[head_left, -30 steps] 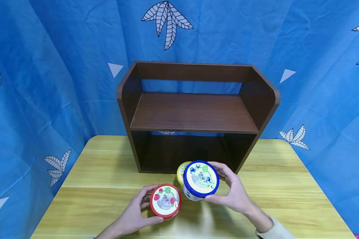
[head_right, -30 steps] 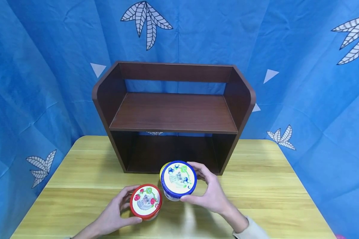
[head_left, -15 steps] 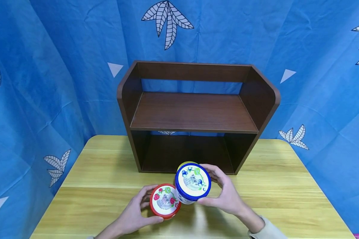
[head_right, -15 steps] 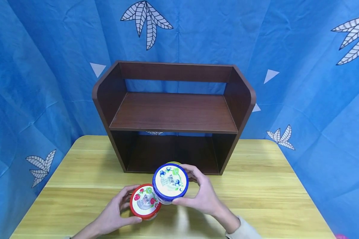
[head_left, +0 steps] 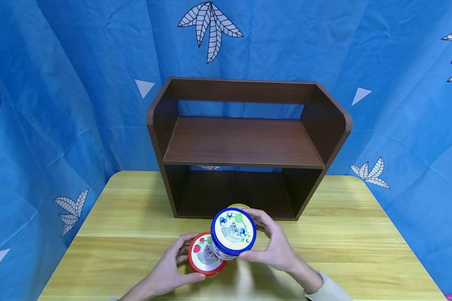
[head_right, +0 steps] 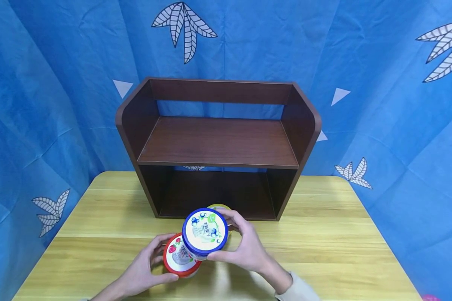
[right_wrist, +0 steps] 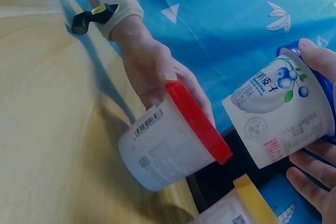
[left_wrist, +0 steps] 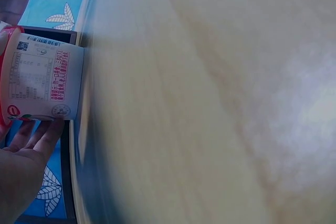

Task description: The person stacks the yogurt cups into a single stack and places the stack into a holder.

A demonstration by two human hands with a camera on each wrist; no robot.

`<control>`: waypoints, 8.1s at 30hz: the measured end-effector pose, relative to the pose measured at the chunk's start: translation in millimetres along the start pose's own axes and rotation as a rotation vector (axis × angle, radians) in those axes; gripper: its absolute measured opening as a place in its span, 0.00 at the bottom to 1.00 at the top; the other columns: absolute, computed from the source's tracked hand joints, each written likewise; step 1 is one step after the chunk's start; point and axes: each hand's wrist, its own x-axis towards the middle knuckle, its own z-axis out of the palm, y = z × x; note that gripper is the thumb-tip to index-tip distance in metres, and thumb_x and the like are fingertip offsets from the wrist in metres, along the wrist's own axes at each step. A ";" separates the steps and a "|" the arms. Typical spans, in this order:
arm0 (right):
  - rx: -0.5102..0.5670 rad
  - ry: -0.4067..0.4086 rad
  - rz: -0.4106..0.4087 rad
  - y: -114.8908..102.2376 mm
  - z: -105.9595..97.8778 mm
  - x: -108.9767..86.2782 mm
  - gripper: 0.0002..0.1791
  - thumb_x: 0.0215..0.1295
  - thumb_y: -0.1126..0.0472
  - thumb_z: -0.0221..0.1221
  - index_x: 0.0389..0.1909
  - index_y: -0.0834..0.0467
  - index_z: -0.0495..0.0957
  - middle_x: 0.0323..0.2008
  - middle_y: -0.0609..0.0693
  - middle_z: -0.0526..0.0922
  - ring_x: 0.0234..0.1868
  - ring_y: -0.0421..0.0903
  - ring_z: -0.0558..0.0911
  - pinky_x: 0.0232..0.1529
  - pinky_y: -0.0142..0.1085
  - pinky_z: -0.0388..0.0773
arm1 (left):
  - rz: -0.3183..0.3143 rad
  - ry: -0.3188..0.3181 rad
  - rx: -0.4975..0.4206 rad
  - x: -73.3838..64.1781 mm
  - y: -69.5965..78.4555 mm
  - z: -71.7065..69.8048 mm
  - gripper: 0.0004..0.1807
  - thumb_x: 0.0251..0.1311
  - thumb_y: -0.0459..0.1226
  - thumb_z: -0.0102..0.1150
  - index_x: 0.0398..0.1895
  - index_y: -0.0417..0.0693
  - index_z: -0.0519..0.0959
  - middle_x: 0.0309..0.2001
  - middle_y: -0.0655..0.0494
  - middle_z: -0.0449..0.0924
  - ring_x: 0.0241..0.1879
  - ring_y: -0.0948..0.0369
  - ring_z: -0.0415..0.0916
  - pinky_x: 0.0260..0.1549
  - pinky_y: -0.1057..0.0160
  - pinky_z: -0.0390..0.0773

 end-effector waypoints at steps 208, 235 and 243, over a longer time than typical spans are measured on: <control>-0.157 -0.078 0.232 81.3 -16.9 10.6 0.48 0.54 0.52 0.80 0.75 0.52 0.68 0.67 0.51 0.81 0.62 0.40 0.80 0.64 0.34 0.81 | -0.074 -0.014 -0.042 3.0 -2.2 -1.6 0.51 0.50 0.44 0.84 0.75 0.48 0.64 0.73 0.41 0.71 0.69 0.43 0.75 0.63 0.58 0.86; -0.190 -0.045 0.210 78.3 -23.1 2.5 0.47 0.52 0.52 0.81 0.73 0.51 0.70 0.65 0.50 0.83 0.61 0.40 0.81 0.61 0.36 0.82 | -0.065 -0.014 -0.032 3.7 -3.9 -2.6 0.52 0.49 0.44 0.85 0.75 0.47 0.64 0.73 0.40 0.71 0.70 0.41 0.75 0.63 0.58 0.85; -0.214 -0.032 0.197 72.3 -31.7 -2.2 0.48 0.51 0.52 0.82 0.73 0.50 0.70 0.65 0.50 0.83 0.61 0.37 0.81 0.60 0.36 0.83 | -0.051 -0.020 -0.049 2.2 -4.3 -2.9 0.52 0.49 0.43 0.85 0.74 0.46 0.63 0.72 0.40 0.73 0.69 0.42 0.75 0.63 0.59 0.85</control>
